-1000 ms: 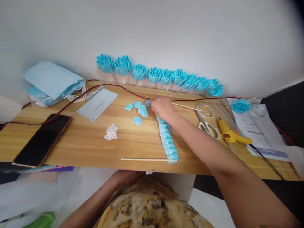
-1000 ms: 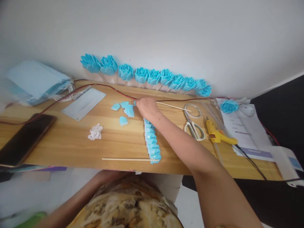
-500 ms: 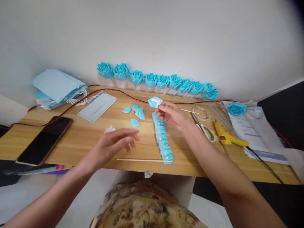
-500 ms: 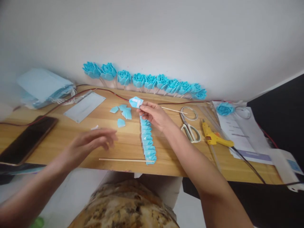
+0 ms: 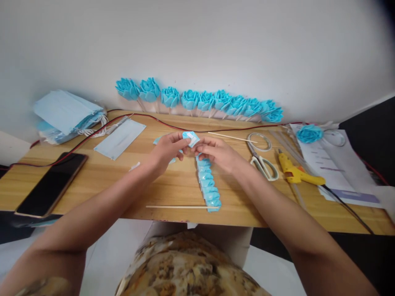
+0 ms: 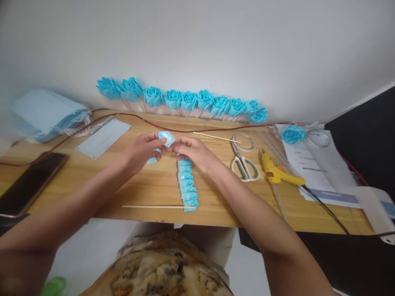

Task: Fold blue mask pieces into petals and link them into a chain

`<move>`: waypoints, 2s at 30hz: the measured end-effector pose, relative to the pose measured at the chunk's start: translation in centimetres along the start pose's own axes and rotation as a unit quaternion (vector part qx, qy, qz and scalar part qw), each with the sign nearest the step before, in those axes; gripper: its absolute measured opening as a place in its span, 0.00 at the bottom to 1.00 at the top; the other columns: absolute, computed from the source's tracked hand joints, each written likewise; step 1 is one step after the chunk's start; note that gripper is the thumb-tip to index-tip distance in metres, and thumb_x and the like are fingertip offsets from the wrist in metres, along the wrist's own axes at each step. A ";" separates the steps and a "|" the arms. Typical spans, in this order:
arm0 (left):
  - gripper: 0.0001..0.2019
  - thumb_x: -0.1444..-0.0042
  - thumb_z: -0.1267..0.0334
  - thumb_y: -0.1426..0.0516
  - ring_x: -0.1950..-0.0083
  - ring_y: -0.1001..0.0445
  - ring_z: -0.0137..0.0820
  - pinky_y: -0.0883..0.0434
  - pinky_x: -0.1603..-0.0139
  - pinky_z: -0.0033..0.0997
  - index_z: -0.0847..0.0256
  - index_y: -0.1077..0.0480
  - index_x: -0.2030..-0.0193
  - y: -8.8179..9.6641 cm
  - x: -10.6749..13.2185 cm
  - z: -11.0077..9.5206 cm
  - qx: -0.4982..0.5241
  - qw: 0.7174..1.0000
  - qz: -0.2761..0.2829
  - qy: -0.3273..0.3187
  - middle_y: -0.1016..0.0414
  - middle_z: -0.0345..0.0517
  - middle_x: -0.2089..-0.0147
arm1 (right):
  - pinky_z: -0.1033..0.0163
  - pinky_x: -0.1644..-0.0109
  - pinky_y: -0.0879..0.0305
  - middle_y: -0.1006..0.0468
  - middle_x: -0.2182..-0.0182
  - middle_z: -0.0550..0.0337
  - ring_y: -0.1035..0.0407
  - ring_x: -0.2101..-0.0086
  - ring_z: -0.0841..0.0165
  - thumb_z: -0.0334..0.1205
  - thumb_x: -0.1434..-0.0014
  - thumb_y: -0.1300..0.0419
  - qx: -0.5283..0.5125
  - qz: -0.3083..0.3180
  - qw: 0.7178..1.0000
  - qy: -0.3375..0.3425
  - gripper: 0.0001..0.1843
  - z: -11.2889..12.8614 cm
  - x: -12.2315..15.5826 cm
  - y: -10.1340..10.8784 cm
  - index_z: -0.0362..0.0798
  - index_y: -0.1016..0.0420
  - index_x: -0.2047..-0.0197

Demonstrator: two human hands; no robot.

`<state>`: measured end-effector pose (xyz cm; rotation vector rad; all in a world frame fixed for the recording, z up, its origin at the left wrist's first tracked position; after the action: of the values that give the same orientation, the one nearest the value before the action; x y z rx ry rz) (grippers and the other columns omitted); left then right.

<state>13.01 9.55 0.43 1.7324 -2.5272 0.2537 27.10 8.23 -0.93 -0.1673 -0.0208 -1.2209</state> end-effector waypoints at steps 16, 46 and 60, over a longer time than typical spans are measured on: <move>0.17 0.48 0.55 0.39 0.74 0.34 0.24 0.37 0.76 0.24 0.64 0.25 0.55 1.2 0.2 -1.4 -0.200 0.974 0.021 -0.102 0.27 0.41 0.71 | 0.65 0.68 0.39 0.22 0.69 0.61 0.34 0.72 0.73 0.43 0.45 0.37 0.167 -0.050 0.978 0.117 0.17 1.6 -0.4 0.2 0.47 0.20 0.53; 0.04 0.41 0.63 0.41 0.72 0.35 0.26 0.41 0.69 0.28 0.60 0.27 0.65 0.5 2.1 -4.0 -0.429 0.845 -0.113 -0.299 0.30 0.38 0.73 | 0.65 0.67 0.39 0.24 0.74 0.62 0.33 0.72 0.72 0.45 0.44 0.37 0.169 -0.168 0.964 0.115 0.10 0.8 0.1 1.5 0.47 0.22 0.68; 0.07 0.42 0.62 0.41 0.72 0.36 0.26 0.42 0.69 0.28 0.59 0.22 0.60 0.5 0.6 -0.9 -0.410 0.880 -0.101 -0.217 0.29 0.38 0.73 | 0.64 0.64 0.35 0.19 0.71 0.61 0.30 0.71 0.70 0.40 0.41 0.40 0.297 -0.193 0.917 0.183 0.07 1.7 1.1 0.2 0.48 0.21 0.68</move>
<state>12.31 9.28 1.37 1.7321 -2.1027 -1.1601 27.76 7.46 0.86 0.6266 -0.1022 -1.5691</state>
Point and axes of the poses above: each hand's wrist, its own x-axis away from the middle knuckle, its own y-axis out of the back of the hand, z = x × y, the point moved 7 cm from there along -x, towards the middle knuckle
